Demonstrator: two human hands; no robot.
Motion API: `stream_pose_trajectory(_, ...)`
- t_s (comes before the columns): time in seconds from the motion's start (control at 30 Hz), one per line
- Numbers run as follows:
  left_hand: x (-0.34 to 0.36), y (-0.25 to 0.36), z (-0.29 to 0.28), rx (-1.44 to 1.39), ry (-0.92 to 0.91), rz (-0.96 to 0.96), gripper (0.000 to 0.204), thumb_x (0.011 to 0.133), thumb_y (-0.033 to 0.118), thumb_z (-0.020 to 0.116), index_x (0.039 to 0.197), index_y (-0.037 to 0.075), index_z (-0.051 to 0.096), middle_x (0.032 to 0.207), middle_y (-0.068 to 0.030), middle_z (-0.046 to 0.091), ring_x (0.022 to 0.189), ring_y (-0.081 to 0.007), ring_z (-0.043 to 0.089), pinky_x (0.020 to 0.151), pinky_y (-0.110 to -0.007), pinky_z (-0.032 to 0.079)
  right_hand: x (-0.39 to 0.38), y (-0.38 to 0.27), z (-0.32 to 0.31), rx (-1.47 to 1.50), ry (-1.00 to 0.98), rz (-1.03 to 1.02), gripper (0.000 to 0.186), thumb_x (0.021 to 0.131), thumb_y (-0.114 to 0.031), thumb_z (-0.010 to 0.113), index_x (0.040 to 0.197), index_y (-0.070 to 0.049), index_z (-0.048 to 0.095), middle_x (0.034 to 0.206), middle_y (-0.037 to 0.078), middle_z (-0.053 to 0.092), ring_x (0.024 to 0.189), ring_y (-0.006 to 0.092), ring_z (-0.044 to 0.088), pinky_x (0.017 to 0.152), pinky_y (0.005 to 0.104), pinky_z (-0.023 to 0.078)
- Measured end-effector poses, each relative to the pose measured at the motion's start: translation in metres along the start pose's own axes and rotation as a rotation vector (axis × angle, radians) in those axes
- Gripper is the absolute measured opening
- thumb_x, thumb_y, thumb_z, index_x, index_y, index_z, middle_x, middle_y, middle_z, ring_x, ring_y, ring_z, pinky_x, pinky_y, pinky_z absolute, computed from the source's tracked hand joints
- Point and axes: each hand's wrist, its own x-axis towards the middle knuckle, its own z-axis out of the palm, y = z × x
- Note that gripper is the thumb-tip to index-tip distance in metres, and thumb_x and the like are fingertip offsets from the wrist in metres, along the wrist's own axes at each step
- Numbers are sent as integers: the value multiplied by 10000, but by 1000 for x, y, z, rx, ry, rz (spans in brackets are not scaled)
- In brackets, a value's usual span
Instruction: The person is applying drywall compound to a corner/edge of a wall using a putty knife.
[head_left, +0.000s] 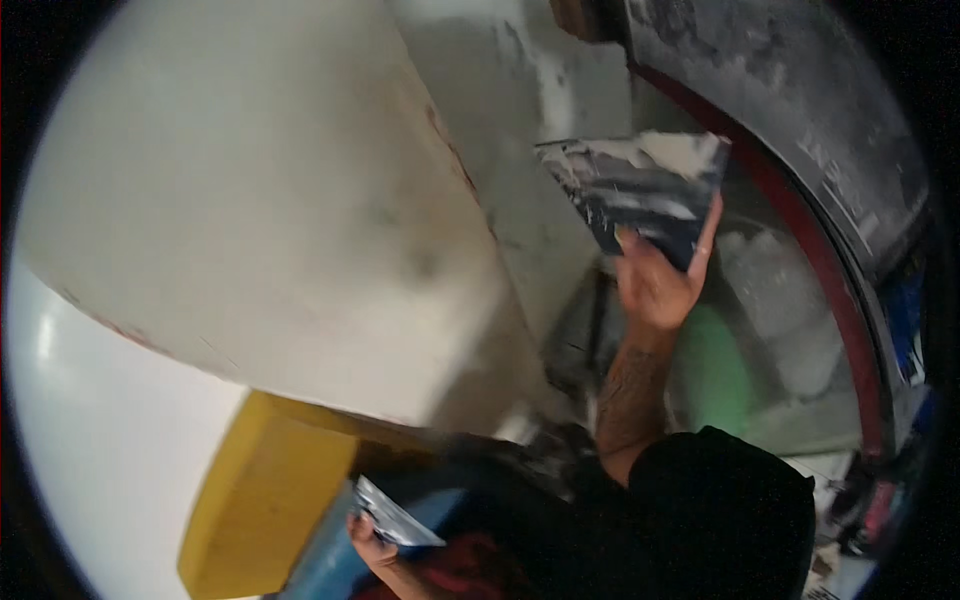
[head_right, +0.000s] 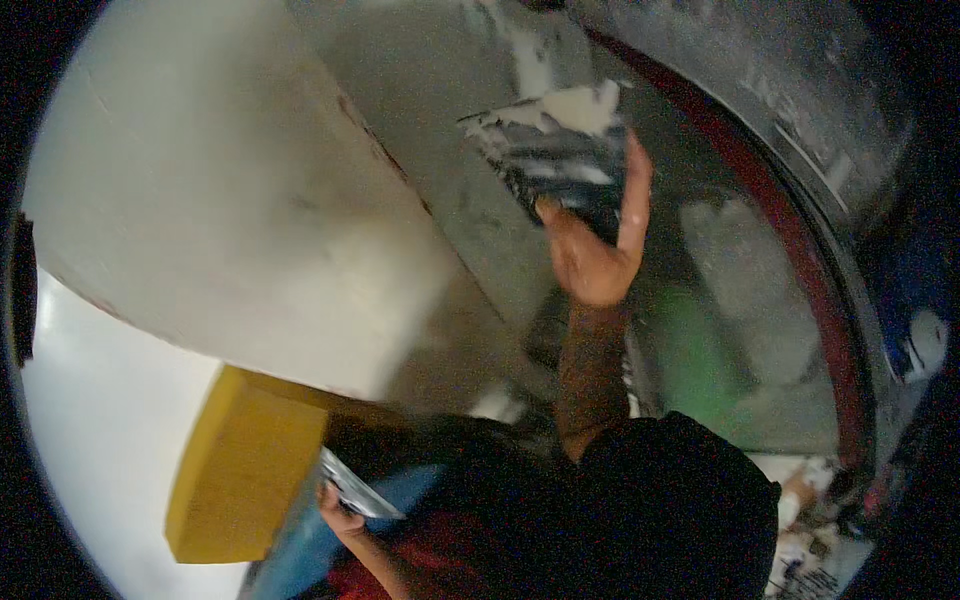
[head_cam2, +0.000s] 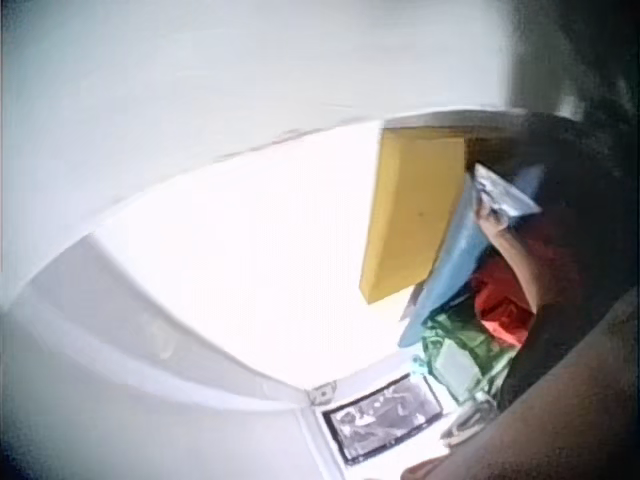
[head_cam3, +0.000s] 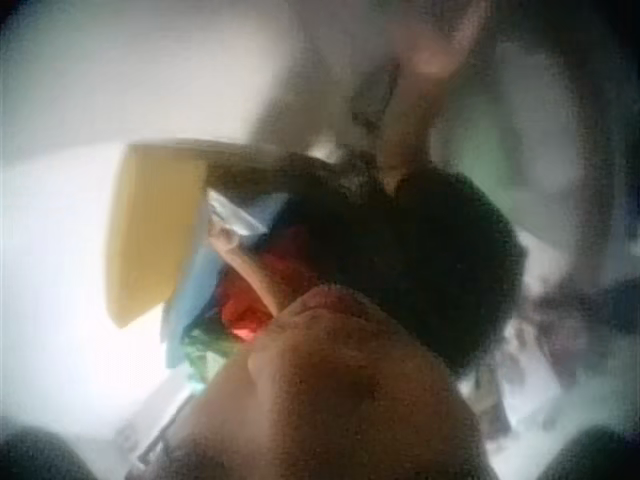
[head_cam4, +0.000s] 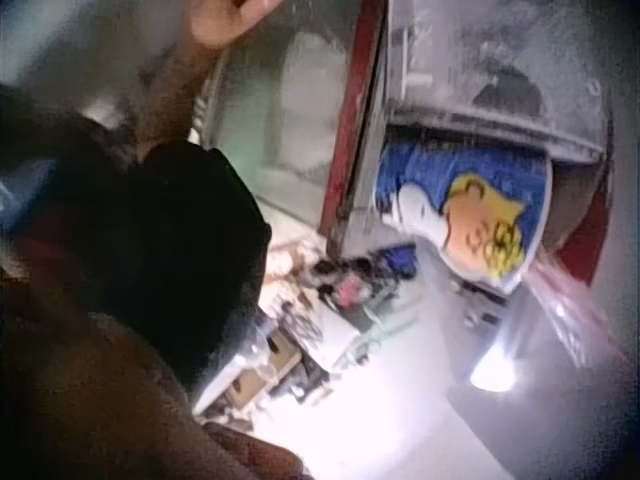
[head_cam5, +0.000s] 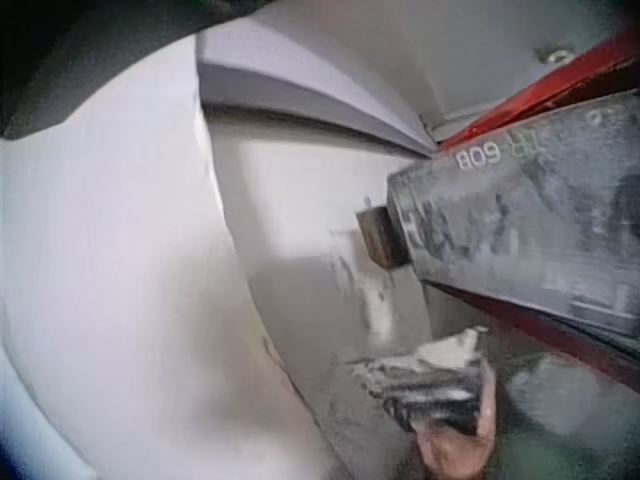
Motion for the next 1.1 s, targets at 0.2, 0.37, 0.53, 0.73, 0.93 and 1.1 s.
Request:
stream_pose_trajectory(0.2,-58,75,130,-32,130,-314,329,792,169,602,1054,-10,513,909,-100,585,772,-188,571,700,-322,460,-119,-53,-7,419,-269,625,791,619,140,608,1322,-64,307,1235,174,443,1142,301,441,953,452,371)
stream_pose_trajectory(0.37,-37,76,153,-168,136,-209,177,815,138,616,922,-1,597,802,-28,601,677,-102,535,624,-241,428,-172,-60,11,76,-867,847,621,627,52,603,1216,-63,445,1231,170,454,1147,307,431,986,418,310)
stream_pose_trajectory(0.53,-72,77,127,-326,211,-275,177,829,122,609,929,-22,590,808,-48,611,675,-121,559,625,-263,462,-218,-78,25,-36,-1157,345,558,647,12,596,1180,-115,488,1230,174,429,1144,348,417,988,428,300)
stream_pose_trajectory(0.73,-73,74,124,-438,263,-305,183,843,105,575,967,-30,565,870,-85,619,716,-158,592,645,-288,482,-221,-42,-14,-307,-1425,404,645,635,139,425,1244,-72,415,1219,145,380,1179,284,406,998,357,326)
stream_pose_trajectory(0.93,-81,56,117,-371,263,-379,248,823,170,616,987,2,536,861,-82,619,719,-185,611,644,-315,509,-198,-70,-10,-14,-820,996,829,567,119,506,1341,-38,253,1196,115,453,1124,236,454,974,340,333)
stream_pose_trajectory(1.1,-89,48,124,-200,341,-252,163,825,94,619,924,-32,591,839,-57,613,689,-126,554,653,-261,465,-209,-78,9,121,-989,799,772,582,133,463,1314,-31,279,1248,137,385,1164,224,404,988,346,313)
